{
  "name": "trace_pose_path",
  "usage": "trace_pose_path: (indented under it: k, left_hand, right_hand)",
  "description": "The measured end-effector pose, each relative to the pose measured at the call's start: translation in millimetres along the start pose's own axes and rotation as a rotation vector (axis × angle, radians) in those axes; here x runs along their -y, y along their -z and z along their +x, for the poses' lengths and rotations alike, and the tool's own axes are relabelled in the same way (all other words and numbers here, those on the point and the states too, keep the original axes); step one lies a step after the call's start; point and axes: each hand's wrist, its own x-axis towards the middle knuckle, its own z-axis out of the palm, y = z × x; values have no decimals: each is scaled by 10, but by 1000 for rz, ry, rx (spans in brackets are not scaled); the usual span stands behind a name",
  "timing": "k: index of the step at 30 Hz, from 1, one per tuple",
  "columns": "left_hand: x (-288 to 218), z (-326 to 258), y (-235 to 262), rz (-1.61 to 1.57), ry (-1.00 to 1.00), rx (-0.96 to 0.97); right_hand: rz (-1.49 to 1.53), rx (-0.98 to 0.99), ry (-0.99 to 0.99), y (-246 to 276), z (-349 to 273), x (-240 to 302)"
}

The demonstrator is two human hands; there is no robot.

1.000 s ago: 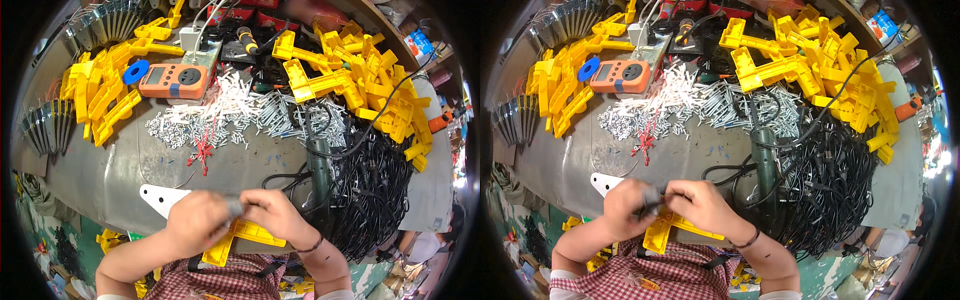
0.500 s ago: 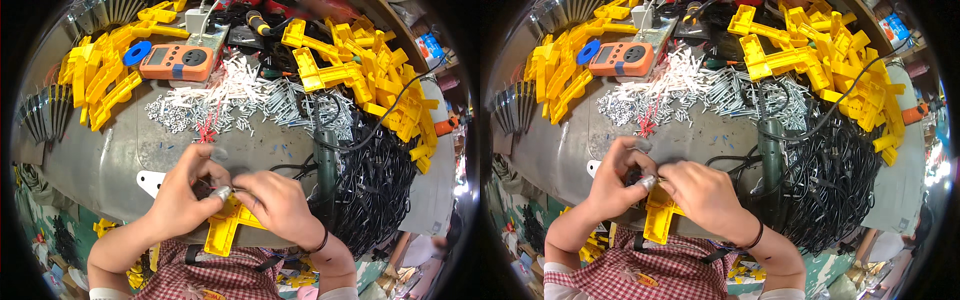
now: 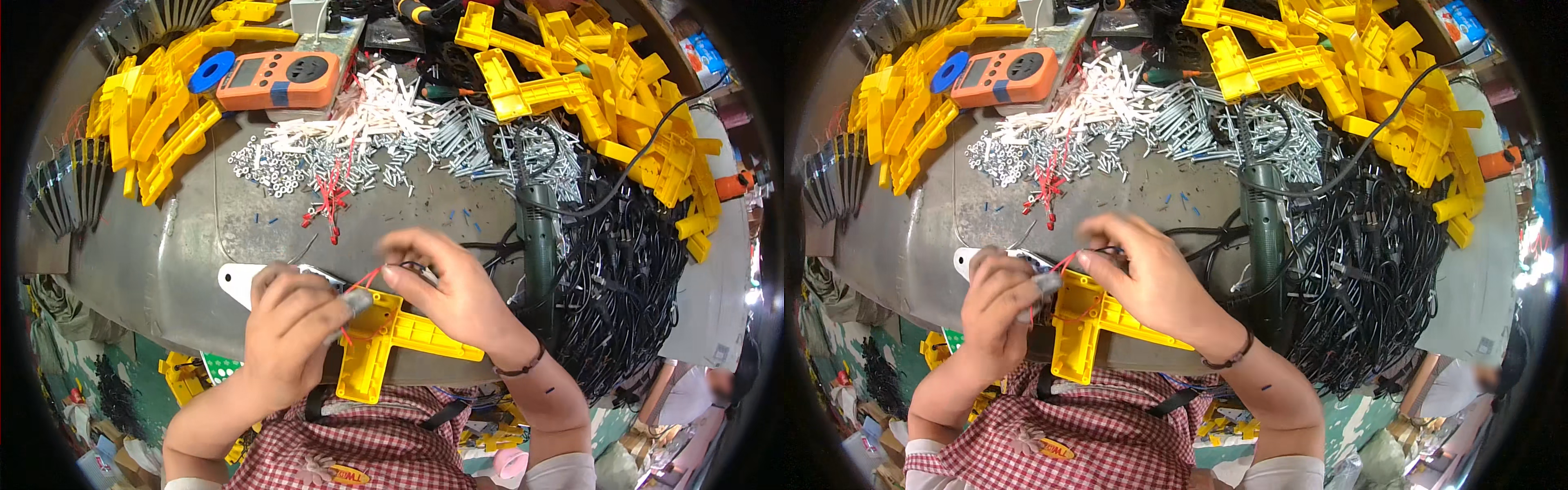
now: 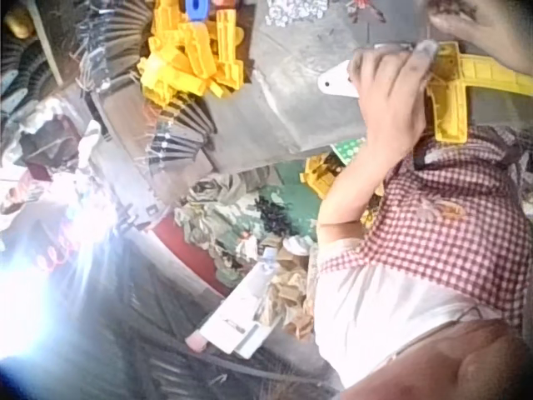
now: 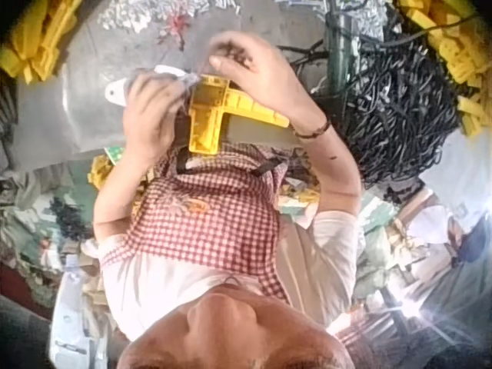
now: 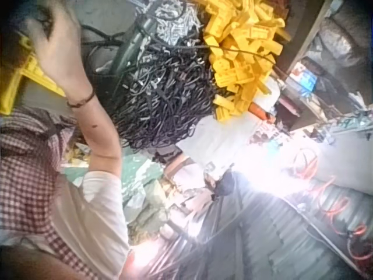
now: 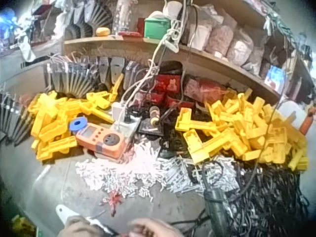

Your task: Assembling a yellow plastic electronic device housing using a soldering iron and a power screwdriver.

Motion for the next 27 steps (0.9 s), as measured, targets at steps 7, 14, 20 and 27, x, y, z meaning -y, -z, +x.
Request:
trace_pose_path:
  k: [7, 14, 20, 27]
  left_hand:
    - [91, 54, -140, -129, 34, -95]
    - [80, 61, -144, 33, -11, -104]
    - [-83, 146, -45, 103, -31, -47]
    - [-121, 149, -46, 227, -91, -46]
  right_hand:
    - [-661, 58, 360, -193, -427, 139]
    - [-495, 44, 250, -19, -543, 130]
    - [-364, -101, 101, -41, -486, 245]
    - [-261, -64, 25, 14, -466, 315]
